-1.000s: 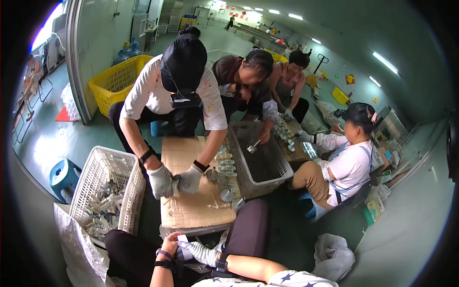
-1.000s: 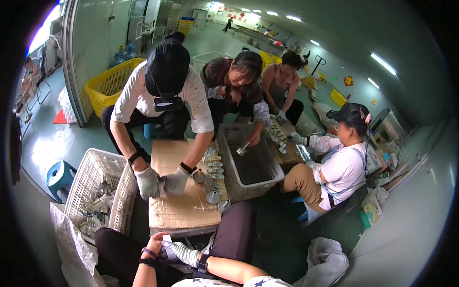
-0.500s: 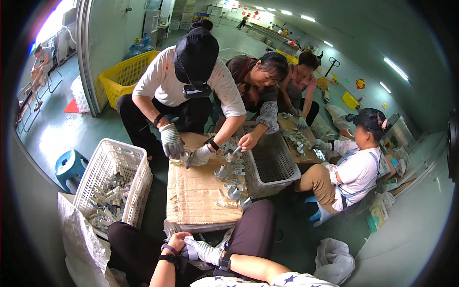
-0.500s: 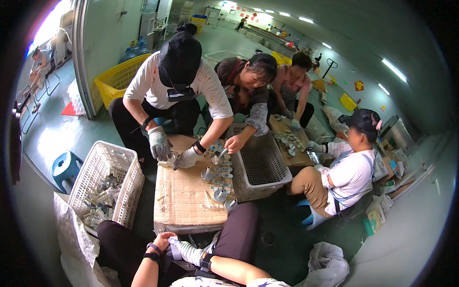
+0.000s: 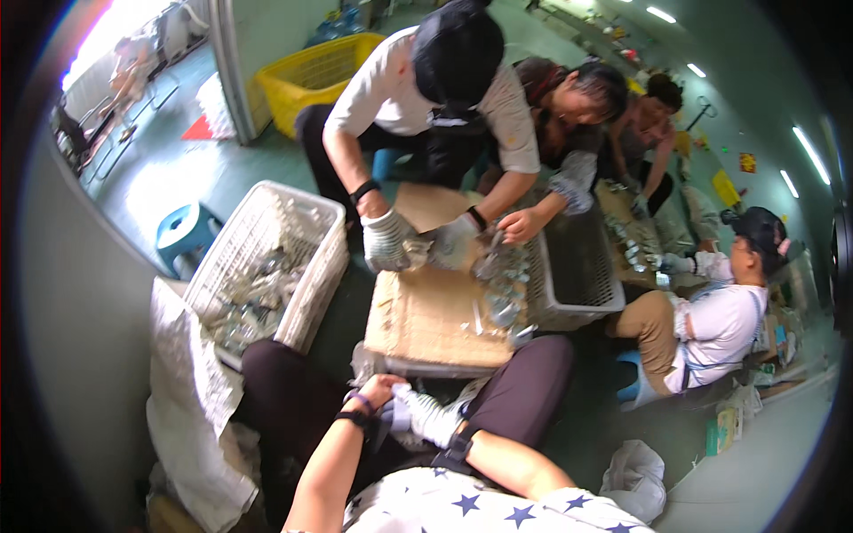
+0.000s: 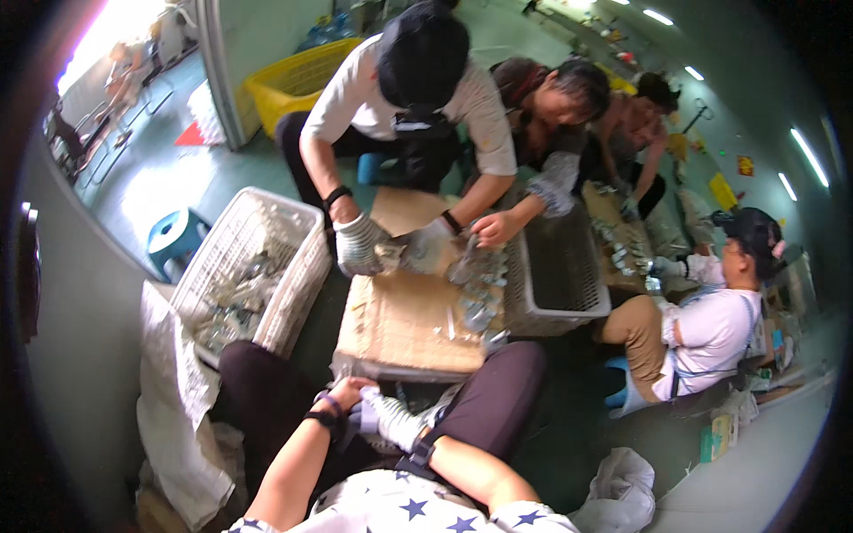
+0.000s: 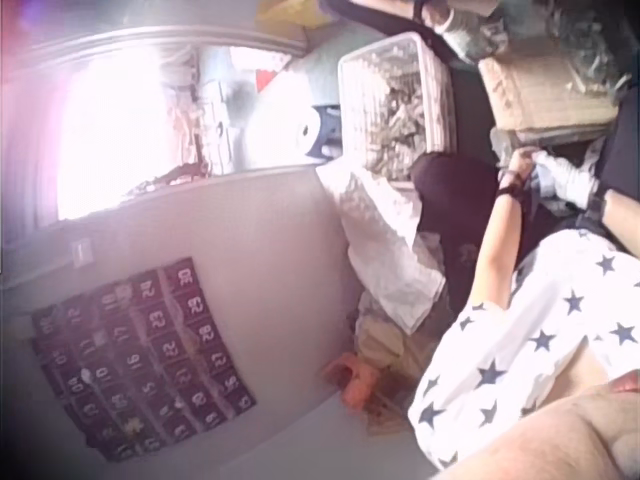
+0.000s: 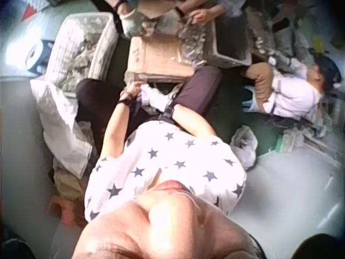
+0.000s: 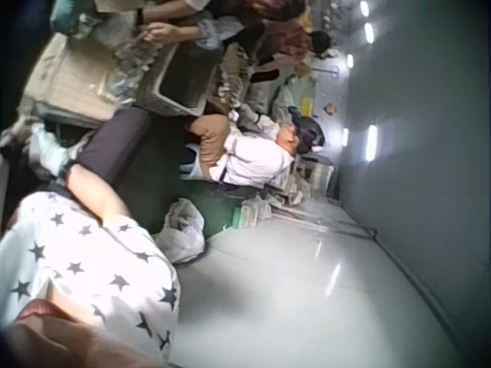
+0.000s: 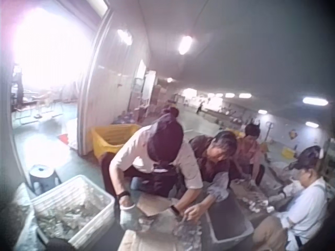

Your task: The person assembles components by joining plastic clips and springs together by hand, then places the assembled units into a white plastic basket.

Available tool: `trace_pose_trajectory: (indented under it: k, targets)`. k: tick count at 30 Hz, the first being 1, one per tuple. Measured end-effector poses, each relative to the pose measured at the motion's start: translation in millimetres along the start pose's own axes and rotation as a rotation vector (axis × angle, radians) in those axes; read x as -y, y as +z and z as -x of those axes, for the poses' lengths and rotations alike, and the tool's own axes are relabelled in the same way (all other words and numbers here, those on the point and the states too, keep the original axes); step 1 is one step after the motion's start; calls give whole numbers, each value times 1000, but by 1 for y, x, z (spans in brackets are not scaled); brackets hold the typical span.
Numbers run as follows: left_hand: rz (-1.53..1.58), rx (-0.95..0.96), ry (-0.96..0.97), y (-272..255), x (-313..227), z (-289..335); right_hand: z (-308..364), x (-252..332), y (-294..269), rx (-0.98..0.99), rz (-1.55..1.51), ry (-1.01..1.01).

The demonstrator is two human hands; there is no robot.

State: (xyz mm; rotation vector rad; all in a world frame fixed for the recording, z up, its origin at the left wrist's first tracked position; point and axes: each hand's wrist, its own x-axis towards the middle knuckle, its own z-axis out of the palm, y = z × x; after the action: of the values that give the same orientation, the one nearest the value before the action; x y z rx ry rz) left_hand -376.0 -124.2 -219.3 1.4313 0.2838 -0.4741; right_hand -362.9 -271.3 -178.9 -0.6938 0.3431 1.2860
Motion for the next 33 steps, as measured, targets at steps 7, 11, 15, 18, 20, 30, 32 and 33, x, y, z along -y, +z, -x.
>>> trace_pose_trajectory:
  k: [7,11,15,18,20,30,32,33]
  targets:
    - [16,-3,-88,1,-12,5,8,4,15,-160,73,-42]
    - [29,8,-124,0,-8,1,17,10,29,-156,76,-14]
    - [-21,20,-112,-2,-1,4,14,5,27,-154,85,-24]
    - [-22,28,-133,0,-11,7,19,9,29,-175,112,12]
    - [-111,12,-160,2,-19,11,18,8,27,-162,85,13]
    - [-162,47,-100,-1,-6,7,16,6,21,-121,32,65]
    - [-155,45,-97,-3,-3,8,18,6,27,-121,58,71]
    - [-170,40,-102,-5,-2,10,18,6,31,-129,60,62]
